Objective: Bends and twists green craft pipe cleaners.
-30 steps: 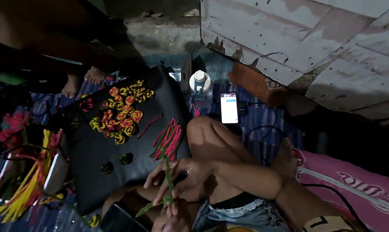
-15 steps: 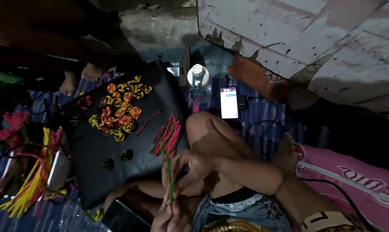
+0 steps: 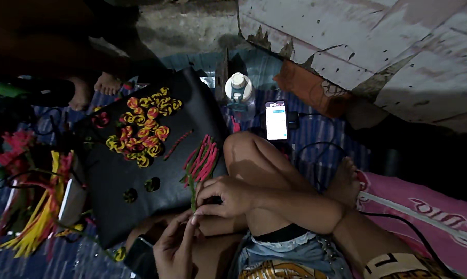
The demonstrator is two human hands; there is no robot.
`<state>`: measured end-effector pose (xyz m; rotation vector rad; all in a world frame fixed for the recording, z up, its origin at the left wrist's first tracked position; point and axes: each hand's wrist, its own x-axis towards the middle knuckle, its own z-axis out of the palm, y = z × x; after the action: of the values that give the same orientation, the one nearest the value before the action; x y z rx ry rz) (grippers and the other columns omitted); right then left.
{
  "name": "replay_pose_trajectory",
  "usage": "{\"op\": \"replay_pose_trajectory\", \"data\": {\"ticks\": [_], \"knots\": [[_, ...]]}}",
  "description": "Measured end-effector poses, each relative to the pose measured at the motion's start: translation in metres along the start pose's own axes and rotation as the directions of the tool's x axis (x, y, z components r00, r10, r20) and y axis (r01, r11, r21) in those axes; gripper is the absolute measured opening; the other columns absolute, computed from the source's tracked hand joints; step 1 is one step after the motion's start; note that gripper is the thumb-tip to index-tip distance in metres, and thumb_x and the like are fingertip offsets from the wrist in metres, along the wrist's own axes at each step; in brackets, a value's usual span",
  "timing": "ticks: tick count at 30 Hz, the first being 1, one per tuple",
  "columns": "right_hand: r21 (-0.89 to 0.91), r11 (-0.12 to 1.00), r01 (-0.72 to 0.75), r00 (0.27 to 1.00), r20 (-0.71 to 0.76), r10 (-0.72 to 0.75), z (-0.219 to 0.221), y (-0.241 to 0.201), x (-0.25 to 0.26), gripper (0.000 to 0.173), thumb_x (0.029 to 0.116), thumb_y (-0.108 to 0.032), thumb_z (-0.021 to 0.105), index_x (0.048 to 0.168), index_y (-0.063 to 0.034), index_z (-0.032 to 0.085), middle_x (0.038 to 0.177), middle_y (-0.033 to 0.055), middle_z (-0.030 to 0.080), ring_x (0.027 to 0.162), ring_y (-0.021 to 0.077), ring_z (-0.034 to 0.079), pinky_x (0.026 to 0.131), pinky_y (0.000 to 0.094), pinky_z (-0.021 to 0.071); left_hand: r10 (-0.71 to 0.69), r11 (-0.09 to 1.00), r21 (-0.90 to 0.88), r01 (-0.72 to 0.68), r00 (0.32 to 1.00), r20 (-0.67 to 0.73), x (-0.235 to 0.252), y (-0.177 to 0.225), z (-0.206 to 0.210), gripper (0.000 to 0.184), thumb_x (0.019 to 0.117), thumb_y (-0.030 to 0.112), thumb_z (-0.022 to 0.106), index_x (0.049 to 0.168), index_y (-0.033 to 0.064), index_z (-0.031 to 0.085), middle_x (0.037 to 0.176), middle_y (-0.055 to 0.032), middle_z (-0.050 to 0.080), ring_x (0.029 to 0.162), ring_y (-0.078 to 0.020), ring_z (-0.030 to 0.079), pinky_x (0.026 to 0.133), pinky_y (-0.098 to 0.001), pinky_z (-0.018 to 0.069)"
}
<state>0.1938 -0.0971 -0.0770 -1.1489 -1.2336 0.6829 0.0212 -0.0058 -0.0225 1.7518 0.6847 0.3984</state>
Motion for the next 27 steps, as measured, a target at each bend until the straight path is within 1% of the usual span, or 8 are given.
{"op": "replay_pose_trajectory", "data": {"ticks": [5, 8, 12, 16, 19, 22, 24, 27], "knots": [[-0.123, 0.987, -0.103, 0.993, 0.047, 0.109, 0.002, 0.001, 0.000, 0.024, 0.0991, -0.017, 0.066, 0.094, 0.0051, 0.073, 0.092, 0.0182, 0.071, 0.090, 0.0278, 0.069, 0.083, 0.0418, 0.0541, -0.052, 0.995, 0.086, 0.050, 0.998, 0.028, 0.001, -0.008, -0.003, 0.015, 0.0953, -0.002, 0.061, 0.103, 0.0004, 0.073, 0.086, 0.0078, 0.074, 0.063, 0.0012, 0.066, 0.058, -0.0171, 0.0578], [-0.212, 0.965, -0.153, 0.983, 0.067, 0.170, 0.002, 0.001, -0.001, 0.023, 0.0975, -0.018, 0.067, 0.092, 0.0039, 0.074, 0.091, 0.0175, 0.071, 0.089, 0.0289, 0.068, 0.083, 0.0445, 0.0518, -0.011, 0.985, 0.174, 0.010, 1.000, 0.003, 0.006, -0.025, -0.003, 0.008, 0.0916, 0.002, 0.065, 0.095, 0.0009, 0.073, 0.080, 0.0086, 0.072, 0.064, 0.0041, 0.064, 0.059, -0.0142, 0.0556], [-0.266, 0.954, -0.141, 0.985, 0.059, 0.162, 0.006, 0.004, -0.002, 0.023, 0.0975, -0.018, 0.067, 0.091, 0.0034, 0.074, 0.087, 0.0166, 0.070, 0.085, 0.0291, 0.068, 0.081, 0.0456, 0.0521, -0.004, 0.984, 0.176, 0.005, 1.000, -0.006, 0.008, -0.033, -0.004, 0.006, 0.0887, 0.002, 0.068, 0.091, 0.0022, 0.073, 0.077, 0.0103, 0.071, 0.063, 0.0065, 0.062, 0.058, -0.0123, 0.0529], [-0.183, 0.961, -0.207, 0.971, 0.078, 0.224, 0.004, 0.001, 0.000, 0.025, 0.0991, -0.017, 0.065, 0.094, 0.0058, 0.072, 0.090, 0.0195, 0.070, 0.087, 0.0308, 0.068, 0.080, 0.0458, 0.0531, -0.006, 0.992, 0.126, 0.010, 0.999, -0.034, 0.008, -0.032, -0.006, 0.008, 0.0854, 0.000, 0.071, 0.089, 0.0054, 0.076, 0.082, 0.0115, 0.074, 0.071, 0.0067, 0.065, 0.065, -0.0131, 0.0548], [-0.088, 0.954, -0.287, 0.951, 0.095, 0.295, 0.006, 0.000, 0.001, 0.026, 0.1001, -0.016, 0.062, 0.092, 0.0077, 0.069, 0.087, 0.0197, 0.066, 0.084, 0.0288, 0.065, 0.076, 0.0436, 0.0506, 0.043, 0.991, 0.127, -0.035, 0.997, -0.060, 0.007, -0.034, -0.006, 0.008, 0.0824, 0.001, 0.074, 0.088, 0.0067, 0.078, 0.082, 0.0107, 0.074, 0.074, 0.0055, 0.066, 0.068, -0.0129, 0.0548], [0.047, 0.926, -0.376, 0.922, 0.120, 0.368, 0.006, 0.006, 0.003, 0.025, 0.1009, -0.011, 0.058, 0.083, 0.0062, 0.062, 0.074, 0.0110, 0.056, 0.070, 0.0164, 0.053, 0.064, 0.0325, 0.0416, 0.135, 0.958, 0.263, -0.117, 0.990, -0.050, 0.007, -0.035, -0.006, 0.007, 0.0823, 0.011, 0.078, 0.087, 0.0052, 0.078, 0.081, 0.0082, 0.072, 0.077, 0.0061, 0.061, 0.070, -0.0112, 0.0488], [0.066, 0.901, -0.429, 0.897, 0.151, 0.416, 0.003, 0.004, 0.005, 0.027, 0.1029, -0.012, 0.056, 0.084, 0.0060, 0.060, 0.074, 0.0095, 0.054, 0.070, 0.0150, 0.050, 0.065, 0.0321, 0.0403, 0.216, 0.914, 0.359, -0.188, 0.976, -0.037, 0.009, -0.036, -0.005, 0.013, 0.0840, 0.016, 0.078, 0.087, 0.0032, 0.079, 0.080, 0.0055, 0.071, 0.078, 0.0071, 0.057, 0.070, -0.0096, 0.0446], [0.071, 0.900, -0.429, 0.899, 0.129, 0.419, 0.005, 0.007, 0.004, 0.029, 0.1039, -0.014, 0.055, 0.083, 0.0058, 0.061, 0.074, 0.0092, 0.055, 0.069, 0.0142, 0.052, 0.065, 0.0313, 0.0419, 0.351, 0.822, 0.481, -0.305, 0.936, -0.004, 0.011, -0.037, -0.005, 0.019, 0.0874, 0.021, 0.077, 0.086, 0.0026, 0.078, 0.079, 0.0015, 0.072, 0.082, 0.0026, 0.056, 0.078, -0.0148, 0.0408]]}}
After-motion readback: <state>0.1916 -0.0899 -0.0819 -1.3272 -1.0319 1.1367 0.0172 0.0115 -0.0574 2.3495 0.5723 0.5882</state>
